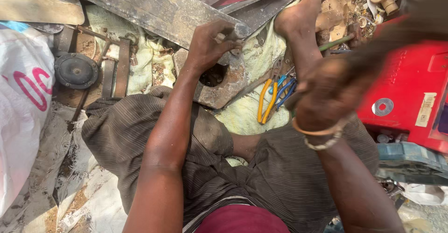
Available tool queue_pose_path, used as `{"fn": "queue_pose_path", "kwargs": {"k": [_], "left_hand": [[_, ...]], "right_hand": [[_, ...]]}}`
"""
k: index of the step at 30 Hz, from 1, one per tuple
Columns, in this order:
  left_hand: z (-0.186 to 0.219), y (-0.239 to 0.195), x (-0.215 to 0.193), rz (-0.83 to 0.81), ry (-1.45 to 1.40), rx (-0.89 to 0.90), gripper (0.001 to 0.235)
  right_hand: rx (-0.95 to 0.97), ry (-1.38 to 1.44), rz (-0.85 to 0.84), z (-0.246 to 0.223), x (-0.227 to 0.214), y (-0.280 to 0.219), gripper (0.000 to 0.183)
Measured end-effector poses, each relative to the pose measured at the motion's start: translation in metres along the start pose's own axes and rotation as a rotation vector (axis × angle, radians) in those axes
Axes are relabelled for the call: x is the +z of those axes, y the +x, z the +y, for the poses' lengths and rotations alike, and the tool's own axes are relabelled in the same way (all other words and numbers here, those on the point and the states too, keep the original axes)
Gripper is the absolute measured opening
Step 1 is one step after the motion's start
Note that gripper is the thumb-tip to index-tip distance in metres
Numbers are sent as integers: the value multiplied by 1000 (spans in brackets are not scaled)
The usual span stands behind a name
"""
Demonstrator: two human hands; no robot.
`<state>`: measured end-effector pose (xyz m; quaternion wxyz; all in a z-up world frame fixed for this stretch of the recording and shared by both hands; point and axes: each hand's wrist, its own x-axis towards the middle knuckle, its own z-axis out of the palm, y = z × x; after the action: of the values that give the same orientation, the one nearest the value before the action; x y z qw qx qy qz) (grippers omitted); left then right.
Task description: The person sits on the ground and uses a hammer to repeatedly strike a metal plate resting on a stone anvil. They adjust the plate's position and orientation multiple times while continuing to hammer it.
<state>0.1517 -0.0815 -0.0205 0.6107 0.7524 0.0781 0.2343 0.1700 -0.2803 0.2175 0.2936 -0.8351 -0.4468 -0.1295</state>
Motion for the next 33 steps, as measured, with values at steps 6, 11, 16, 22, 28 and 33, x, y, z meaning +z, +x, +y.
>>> {"fn": "queue_pose_path", "kwargs": {"k": [6,11,16,22,28,33], "left_hand": [[19,12,-18,-32,4,111,19],[1,2,-18,-129,106,-31,12],[10,-2,-30,-144,96,-43,10],[12,4,-22,-84,75,117,24],[-12,5,-6,-40,15,-27,16],[18,-1,-6,-44,40,14,17]], "right_hand": [[343,248,-240,29,9,-6,50],[151,365,84,23,-57,-15,50],[313,26,-406,0,16,7,49],[382,62,-449,3,-38,10,59],[199,178,240,14,-12,0,70],[249,-152,-560,7,24,0,50]]}}
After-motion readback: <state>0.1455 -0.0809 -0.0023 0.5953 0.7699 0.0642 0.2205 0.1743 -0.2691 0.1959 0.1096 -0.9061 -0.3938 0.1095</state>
